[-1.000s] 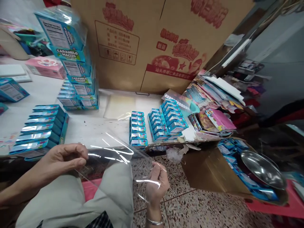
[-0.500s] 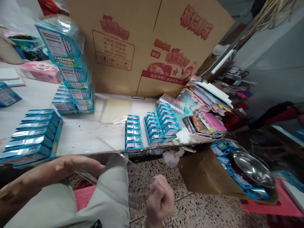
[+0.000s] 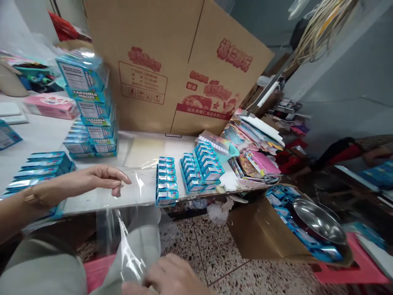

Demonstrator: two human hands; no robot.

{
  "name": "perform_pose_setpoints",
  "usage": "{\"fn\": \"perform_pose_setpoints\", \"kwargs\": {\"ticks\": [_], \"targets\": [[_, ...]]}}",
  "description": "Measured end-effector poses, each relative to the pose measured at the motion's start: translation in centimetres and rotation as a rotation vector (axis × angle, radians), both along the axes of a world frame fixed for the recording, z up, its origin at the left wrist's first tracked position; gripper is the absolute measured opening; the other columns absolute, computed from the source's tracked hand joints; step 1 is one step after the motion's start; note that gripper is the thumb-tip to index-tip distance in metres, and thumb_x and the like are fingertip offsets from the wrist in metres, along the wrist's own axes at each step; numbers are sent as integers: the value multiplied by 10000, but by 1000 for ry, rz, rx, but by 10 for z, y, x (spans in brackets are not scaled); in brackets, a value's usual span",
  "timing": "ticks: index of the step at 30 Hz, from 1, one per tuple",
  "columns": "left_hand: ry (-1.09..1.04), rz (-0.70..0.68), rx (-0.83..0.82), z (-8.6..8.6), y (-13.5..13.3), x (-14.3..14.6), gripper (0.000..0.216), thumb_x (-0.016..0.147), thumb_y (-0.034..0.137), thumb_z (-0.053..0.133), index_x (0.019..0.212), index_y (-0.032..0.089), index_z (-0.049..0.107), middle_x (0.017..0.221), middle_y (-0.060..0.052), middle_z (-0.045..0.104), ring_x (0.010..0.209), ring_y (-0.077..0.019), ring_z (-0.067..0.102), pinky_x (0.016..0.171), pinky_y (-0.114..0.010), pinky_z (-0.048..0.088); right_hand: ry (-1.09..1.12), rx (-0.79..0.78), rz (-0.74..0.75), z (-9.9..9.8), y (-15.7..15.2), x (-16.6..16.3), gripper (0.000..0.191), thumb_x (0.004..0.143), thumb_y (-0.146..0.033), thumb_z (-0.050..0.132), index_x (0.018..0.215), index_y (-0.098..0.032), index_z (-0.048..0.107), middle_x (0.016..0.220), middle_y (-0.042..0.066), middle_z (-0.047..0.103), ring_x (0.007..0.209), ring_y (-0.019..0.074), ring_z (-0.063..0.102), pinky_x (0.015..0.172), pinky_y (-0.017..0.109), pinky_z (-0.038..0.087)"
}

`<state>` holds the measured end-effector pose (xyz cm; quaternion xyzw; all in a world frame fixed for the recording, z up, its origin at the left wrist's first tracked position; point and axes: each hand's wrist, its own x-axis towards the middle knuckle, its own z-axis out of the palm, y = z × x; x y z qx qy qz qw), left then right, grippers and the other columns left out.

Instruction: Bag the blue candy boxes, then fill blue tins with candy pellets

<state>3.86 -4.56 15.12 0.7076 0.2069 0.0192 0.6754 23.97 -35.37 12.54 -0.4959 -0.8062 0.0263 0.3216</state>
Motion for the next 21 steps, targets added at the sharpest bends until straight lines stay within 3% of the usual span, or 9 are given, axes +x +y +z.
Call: {"fn": "perform_pose_setpoints", "kwargs": {"ticks": [1, 3, 6, 8, 11, 13, 15, 19, 21], "targets": [[-4, -62, 93, 11, 0, 1, 310, 908, 337, 663, 1166, 203, 769, 782, -49, 766, 792, -184, 685, 794, -252, 489, 80, -77, 42, 7, 6, 5, 208, 964, -365, 639, 1155, -315, 704, 751, -38, 688, 665, 117, 609, 580, 223, 505], [-7, -233, 253, 33, -7, 8, 365, 971, 285, 555, 1283, 184, 714, 804, -53, 756, 794, -165, 667, 788, -229, 488, 245, -135, 22, 22, 22, 17, 456, 939, -433, 667, 1377, -332, 591, 1087, 26, 730, 982, 165, 668, 836, 281, 569], [-31, -523, 358, 63, -28, 30, 412, 999, 223, 474, 1365, 184, 661, 835, -62, 760, 777, -155, 665, 768, -209, 493, 416, -51, -106, 36, 60, 33, 685, 883, -500, 714, 1500, -331, 469, 1503, 92, 530, 1399, 278, 457, 1186, 500, 370], [-33, -623, 357, 77, -40, 46, 401, 982, 199, 498, 1337, 166, 682, 823, -71, 768, 764, -165, 671, 756, -213, 496, 536, -63, -16, 36, 86, 40, 638, 879, -522, 703, 1457, -318, 527, 1497, 86, 543, 1435, 292, 420, 1212, 539, 305], [-46, -525, 263, 84, -45, 63, 343, 931, 173, 560, 1216, 118, 742, 757, -53, 753, 716, -172, 653, 755, -240, 497, 791, -222, 66, 24, 109, 48, 388, 881, -541, 672, 1151, -266, 726, 1118, 58, 724, 1128, 251, 630, 1061, 474, 446], [-92, -390, 128, 73, -42, 67, 332, 900, 145, 565, 1174, 97, 748, 698, -28, 732, 672, -155, 632, 737, -240, 487, 981, -295, 29, 12, 112, 53, 314, 864, -539, 681, 868, -230, 740, 849, 20, 694, 863, 196, 639, 917, 398, 491], [-182, -247, -80, 47, -41, 68, 354, 879, 116, 550, 1179, 89, 736, 632, -7, 706, 612, -131, 614, 685, -224, 471, 1192, -295, 6, -3, 109, 57, 355, 818, -544, 721, 688, -218, 665, 680, -9, 600, 788, 187, 613, 872, 369, 485], [-295, 26, -577, -36, -65, 73, 349, 853, 196, 661, 1192, 145, 729, 593, 20, 669, 452, -70, 528, 477, -153, 347, 1660, -165, -80, -36, 99, 54, 422, 722, -564, 796, 623, -240, 545, 566, -52, 434, 821, 196, 610, 971, 413, 483], [-221, 6, -711, -78, -89, 76, 365, 760, 299, 810, 1081, 132, 758, 605, -6, 675, 376, -53, 467, 400, -153, 270, 1851, -107, -121, -57, 93, 49, 412, 720, -538, 811, 642, -247, 530, 539, -75, 354, 711, 161, 559, 945, 410, 516]]}}
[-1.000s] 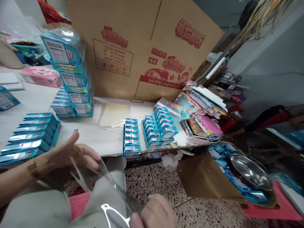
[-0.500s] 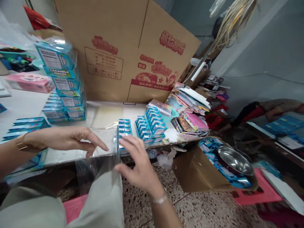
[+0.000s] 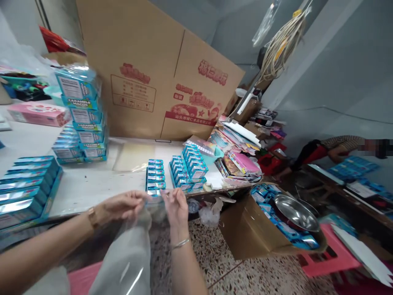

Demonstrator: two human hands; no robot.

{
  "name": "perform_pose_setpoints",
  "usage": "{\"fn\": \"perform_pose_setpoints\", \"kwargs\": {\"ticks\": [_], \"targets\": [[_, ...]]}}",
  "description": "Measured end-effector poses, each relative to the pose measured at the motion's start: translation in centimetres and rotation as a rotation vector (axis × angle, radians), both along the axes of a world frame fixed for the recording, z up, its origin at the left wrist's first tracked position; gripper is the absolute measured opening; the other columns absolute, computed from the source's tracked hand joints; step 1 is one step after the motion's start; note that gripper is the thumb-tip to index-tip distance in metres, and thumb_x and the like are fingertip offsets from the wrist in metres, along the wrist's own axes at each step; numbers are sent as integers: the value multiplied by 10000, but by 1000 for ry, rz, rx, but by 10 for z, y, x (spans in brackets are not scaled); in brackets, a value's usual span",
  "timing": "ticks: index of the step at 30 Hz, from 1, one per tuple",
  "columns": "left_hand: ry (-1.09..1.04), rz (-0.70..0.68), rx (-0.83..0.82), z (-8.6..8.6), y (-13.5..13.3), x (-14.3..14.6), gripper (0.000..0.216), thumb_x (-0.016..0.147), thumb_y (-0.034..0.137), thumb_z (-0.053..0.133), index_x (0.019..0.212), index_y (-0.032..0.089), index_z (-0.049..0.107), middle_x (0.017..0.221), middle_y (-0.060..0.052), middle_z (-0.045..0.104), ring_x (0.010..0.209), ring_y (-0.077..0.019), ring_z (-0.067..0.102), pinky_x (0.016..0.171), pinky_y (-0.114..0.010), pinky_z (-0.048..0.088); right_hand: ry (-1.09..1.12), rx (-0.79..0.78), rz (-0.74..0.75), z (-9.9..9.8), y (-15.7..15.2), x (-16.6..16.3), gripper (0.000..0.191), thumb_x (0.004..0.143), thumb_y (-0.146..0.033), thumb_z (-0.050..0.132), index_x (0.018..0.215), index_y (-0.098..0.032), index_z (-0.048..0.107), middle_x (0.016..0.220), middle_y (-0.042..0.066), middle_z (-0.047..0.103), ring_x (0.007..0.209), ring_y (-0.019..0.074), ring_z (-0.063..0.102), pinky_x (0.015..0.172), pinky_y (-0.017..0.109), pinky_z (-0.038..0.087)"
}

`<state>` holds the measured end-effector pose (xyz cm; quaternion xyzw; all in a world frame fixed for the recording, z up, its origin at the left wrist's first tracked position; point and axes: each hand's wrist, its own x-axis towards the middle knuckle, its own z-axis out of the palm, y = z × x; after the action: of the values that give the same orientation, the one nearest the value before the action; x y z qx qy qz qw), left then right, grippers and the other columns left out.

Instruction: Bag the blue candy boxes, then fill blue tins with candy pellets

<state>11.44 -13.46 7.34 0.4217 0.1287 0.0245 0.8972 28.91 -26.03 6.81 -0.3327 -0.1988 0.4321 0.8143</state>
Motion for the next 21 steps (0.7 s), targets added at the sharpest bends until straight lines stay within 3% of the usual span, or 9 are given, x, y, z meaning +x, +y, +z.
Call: {"fn": "perform_pose_setpoints", "kwargs": {"ticks": [2, 3, 4, 6, 11, 14, 17, 21], "targets": [[31, -53, -53, -33, -24, 0, 343, 748, 396, 837, 932, 118, 755, 543, -5, 623, 334, -41, 397, 386, -170, 263, 137, -5, -16, -25, -8, -5, 366, 742, -498, 816, 685, -245, 558, 521, -102, 279, 531, 106, 409, 744, 312, 550], [36, -61, -63, -46, -33, -1, 342, 761, 429, 827, 871, 117, 741, 517, -1, 594, 328, -40, 374, 389, -179, 268, 185, -23, 7, -37, -13, -7, 342, 746, -482, 825, 719, -240, 585, 516, -114, 259, 466, 82, 302, 601, 243, 504], [35, -50, -72, -55, -40, -2, 342, 780, 449, 811, 834, 122, 725, 511, 3, 577, 331, -39, 368, 396, -184, 274, 219, -54, 50, -50, -18, -9, 331, 743, -472, 839, 756, -231, 612, 510, -125, 256, 434, 63, 207, 484, 189, 406], [31, 40, -59, -64, -45, -3, 340, 813, 460, 785, 822, 128, 713, 540, 6, 572, 357, -37, 387, 414, -182, 284, 255, -132, 146, -69, -25, -9, 347, 726, -457, 871, 816, -207, 646, 505, -134, 301, 419, 35, 113, 392, 146, 215], [53, 443, 1, -49, -13, 12, 329, 764, 405, 847, 925, 146, 724, 620, 27, 556, 500, -59, 471, 499, -172, 362, 241, -198, 245, -78, -6, 11, 389, 717, -443, 881, 867, -184, 631, 558, -116, 431, 401, 4, 175, 381, 130, 165], [130, 583, 93, -45, 2, 25, 381, 668, 412, 904, 746, 132, 658, 584, 38, 517, 493, -61, 423, 475, -180, 323, 125, -268, 175, -81, 20, 27, 422, 673, -451, 888, 823, -183, 600, 559, -108, 441, 409, 13, 226, 384, 138, 196], [270, 600, 169, -61, -2, 27, 502, 649, 542, 874, 621, 151, 561, 554, 39, 489, 490, -81, 406, 486, -213, 309, 26, -357, 87, -96, 34, 31, 487, 595, -489, 906, 693, -196, 530, 545, -94, 431, 445, 35, 278, 402, 159, 238], [313, 681, 392, -92, -15, 25, 575, 728, 683, 743, 564, 182, 512, 534, 25, 487, 541, -124, 413, 565, -257, 322, -55, -379, -33, -119, 38, 22, 545, 624, -635, 818, 623, -229, 454, 516, -89, 348, 476, 76, 249, 425, 201, 241]]}}
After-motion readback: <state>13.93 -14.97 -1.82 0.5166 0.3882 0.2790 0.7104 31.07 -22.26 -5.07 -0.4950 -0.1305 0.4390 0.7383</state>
